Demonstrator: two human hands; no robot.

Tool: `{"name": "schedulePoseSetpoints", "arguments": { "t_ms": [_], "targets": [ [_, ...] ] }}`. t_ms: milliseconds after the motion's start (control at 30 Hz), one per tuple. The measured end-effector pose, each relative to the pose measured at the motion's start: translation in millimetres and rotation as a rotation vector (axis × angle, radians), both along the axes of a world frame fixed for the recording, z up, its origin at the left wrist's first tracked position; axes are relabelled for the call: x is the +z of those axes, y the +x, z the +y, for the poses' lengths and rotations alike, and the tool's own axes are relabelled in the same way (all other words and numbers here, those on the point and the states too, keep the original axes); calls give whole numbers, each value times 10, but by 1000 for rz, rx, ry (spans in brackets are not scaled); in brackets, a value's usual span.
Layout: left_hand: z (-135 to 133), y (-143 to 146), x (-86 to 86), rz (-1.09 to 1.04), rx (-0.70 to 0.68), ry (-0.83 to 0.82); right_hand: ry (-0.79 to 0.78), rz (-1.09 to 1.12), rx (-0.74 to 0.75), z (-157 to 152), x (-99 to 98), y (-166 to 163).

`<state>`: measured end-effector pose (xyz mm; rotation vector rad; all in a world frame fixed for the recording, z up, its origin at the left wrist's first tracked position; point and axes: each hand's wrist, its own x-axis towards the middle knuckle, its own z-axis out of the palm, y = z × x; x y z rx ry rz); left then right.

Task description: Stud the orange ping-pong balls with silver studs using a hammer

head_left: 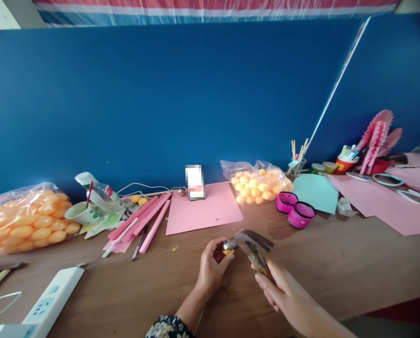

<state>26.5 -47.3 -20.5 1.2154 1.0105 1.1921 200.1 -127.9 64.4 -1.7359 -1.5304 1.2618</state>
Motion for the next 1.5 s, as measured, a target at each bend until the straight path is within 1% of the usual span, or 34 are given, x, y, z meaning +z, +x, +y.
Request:
{"name": "schedulePoseSetpoints", "arguments": {
  "t_ms": [100,300,433,533,700,767,933,1067,1133,1233,1400,1500],
  "targets": [
    [3,0,-4,21,33,21,22,44,-35,3,8,1],
    [4,0,-42,5,-7,-11,-24,24,-12,17,60,-10],
    [6,-9,-20,103,44,80,-13,57,-31,6,58,-14],
    [4,-13,11,171,39,123,-15,59,-14,16,28,-17],
    [1,-9,2,58,10,37,4,68,-18,41,18,10],
    [2,-6,-18,48,11,27,19,42,-18,37,32,28],
    [-2,4,-53,135,27,86,28,-85,-37,8,63,18],
    [-5,-4,-43,287,73,173,36,-145,24,4,86,-35],
    [-3,-12,-31,312,82,191,53,-147,19,3,102,-49],
    [0,-11,-23,249,78,158,59,-130,-15,3,112,-51],
    [0,10,-49,59,15,6,7,-33,3,37,47,-24],
    [10,4,-65,43,31,15,12,30,-5,48,3,-2]
  ]
}}
